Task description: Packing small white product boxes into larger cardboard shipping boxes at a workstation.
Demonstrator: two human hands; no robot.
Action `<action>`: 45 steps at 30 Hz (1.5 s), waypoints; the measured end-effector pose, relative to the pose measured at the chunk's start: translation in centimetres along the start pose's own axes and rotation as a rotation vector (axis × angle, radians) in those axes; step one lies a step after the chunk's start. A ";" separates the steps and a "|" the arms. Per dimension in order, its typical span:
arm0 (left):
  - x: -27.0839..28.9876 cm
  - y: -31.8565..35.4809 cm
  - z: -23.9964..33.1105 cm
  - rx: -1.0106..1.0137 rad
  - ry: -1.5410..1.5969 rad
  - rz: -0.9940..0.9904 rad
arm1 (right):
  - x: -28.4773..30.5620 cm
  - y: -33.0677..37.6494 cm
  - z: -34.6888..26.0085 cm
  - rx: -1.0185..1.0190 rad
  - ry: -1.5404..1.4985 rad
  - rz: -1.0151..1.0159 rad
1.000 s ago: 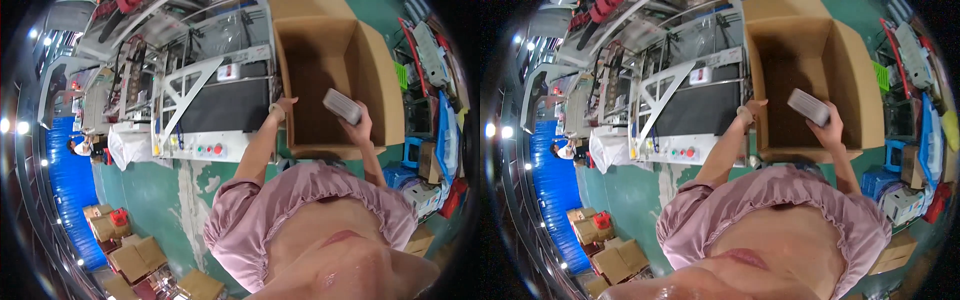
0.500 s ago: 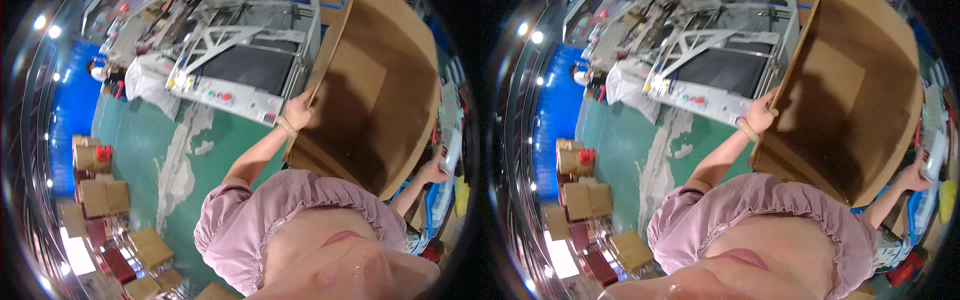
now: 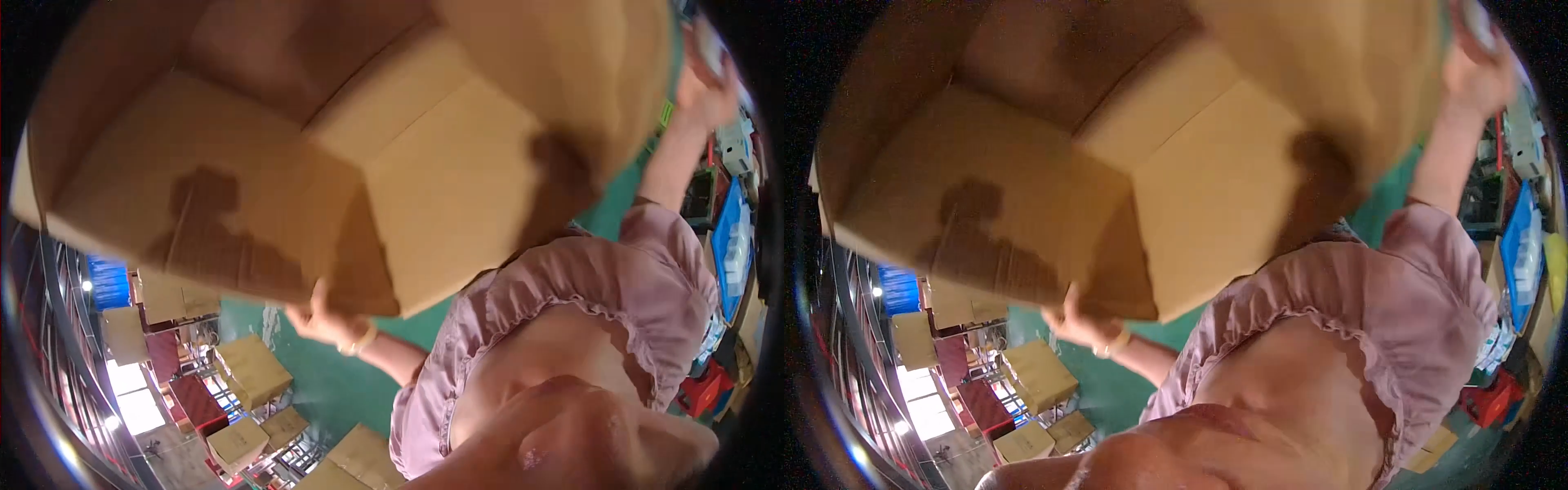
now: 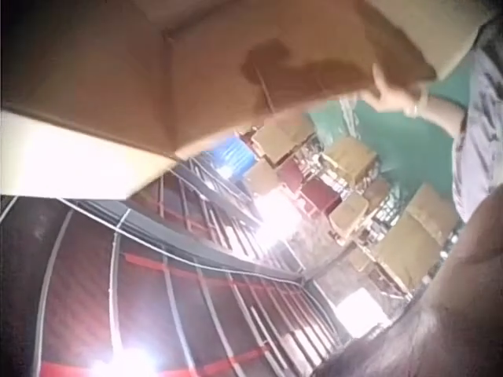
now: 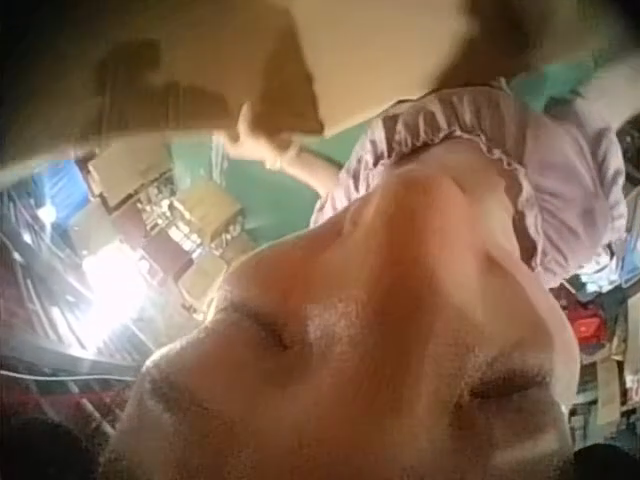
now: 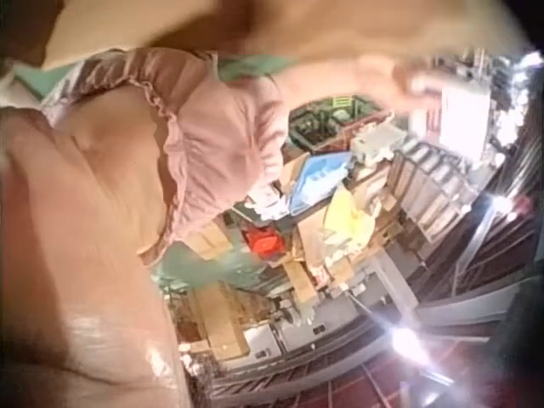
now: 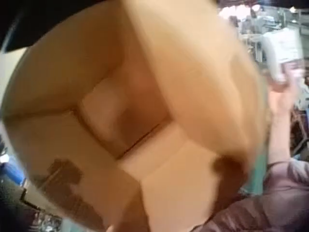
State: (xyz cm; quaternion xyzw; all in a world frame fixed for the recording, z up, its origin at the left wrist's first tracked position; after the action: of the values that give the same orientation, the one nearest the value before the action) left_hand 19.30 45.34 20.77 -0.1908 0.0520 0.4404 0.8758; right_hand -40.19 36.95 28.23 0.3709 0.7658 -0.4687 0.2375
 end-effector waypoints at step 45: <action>20.4 -24.0 -39.5 0.905 -1.424 -0.108 | -20.1 30.9 70.7 0.011 1.117 -0.471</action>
State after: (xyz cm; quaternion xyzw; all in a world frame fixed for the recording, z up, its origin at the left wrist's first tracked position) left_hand 53.69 32.72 -14.01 0.4991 -0.3503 0.3498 0.7112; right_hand -2.31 -24.32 -5.84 0.3827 0.8336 -0.2471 -0.3125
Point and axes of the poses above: each hand's wrist, its own y-axis away from the middle knuckle, its own x-axis out of the back of the hand, z = x × y, the point moved 7 cm from there along -y, towards the middle knuckle, and after that the axes turned 2 degrees about y, right-handed, at the moved point
